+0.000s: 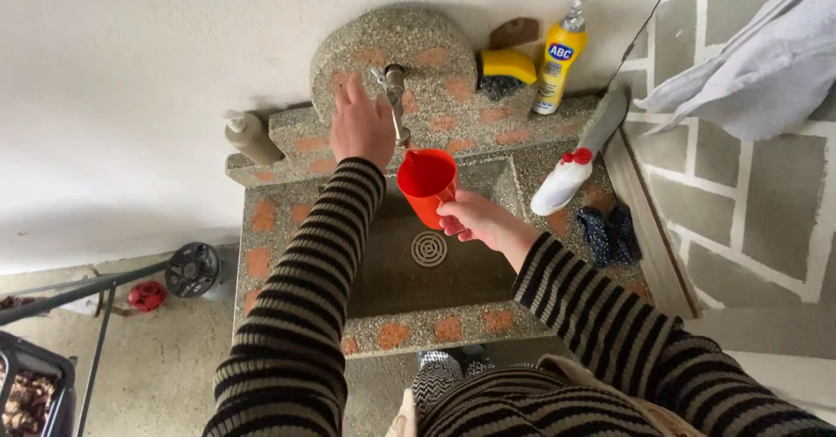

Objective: The person repeatedly fills a red plastic cup with water from a stone sink faucet and pours it into a toilet bowl. The person walks back and forth between the sink and the toilet multiple times to repeat the filling and pouring process.

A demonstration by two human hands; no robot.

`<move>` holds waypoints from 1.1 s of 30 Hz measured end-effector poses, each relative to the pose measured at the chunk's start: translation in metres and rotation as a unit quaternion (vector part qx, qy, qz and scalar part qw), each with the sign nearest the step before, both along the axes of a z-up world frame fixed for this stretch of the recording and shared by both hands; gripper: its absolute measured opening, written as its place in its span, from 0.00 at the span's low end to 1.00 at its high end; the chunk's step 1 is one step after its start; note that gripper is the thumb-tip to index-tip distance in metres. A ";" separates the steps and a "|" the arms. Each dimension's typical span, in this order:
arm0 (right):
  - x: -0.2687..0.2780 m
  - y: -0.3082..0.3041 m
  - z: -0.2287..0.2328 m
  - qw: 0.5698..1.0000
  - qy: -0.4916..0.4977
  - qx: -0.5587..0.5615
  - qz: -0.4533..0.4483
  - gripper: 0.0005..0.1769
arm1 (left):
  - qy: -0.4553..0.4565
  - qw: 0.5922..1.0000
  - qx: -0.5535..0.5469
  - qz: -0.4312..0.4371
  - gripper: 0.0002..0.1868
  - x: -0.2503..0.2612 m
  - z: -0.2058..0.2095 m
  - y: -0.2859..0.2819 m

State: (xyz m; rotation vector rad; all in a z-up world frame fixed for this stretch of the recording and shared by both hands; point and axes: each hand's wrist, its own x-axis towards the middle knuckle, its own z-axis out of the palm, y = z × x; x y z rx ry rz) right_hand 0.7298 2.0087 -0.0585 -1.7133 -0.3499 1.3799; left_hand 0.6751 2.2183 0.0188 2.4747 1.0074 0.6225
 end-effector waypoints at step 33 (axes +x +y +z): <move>-0.014 0.073 -0.051 0.977 0.084 0.033 -0.194 0.19 | 0.160 0.918 0.321 -0.170 0.15 0.056 -0.047 0.053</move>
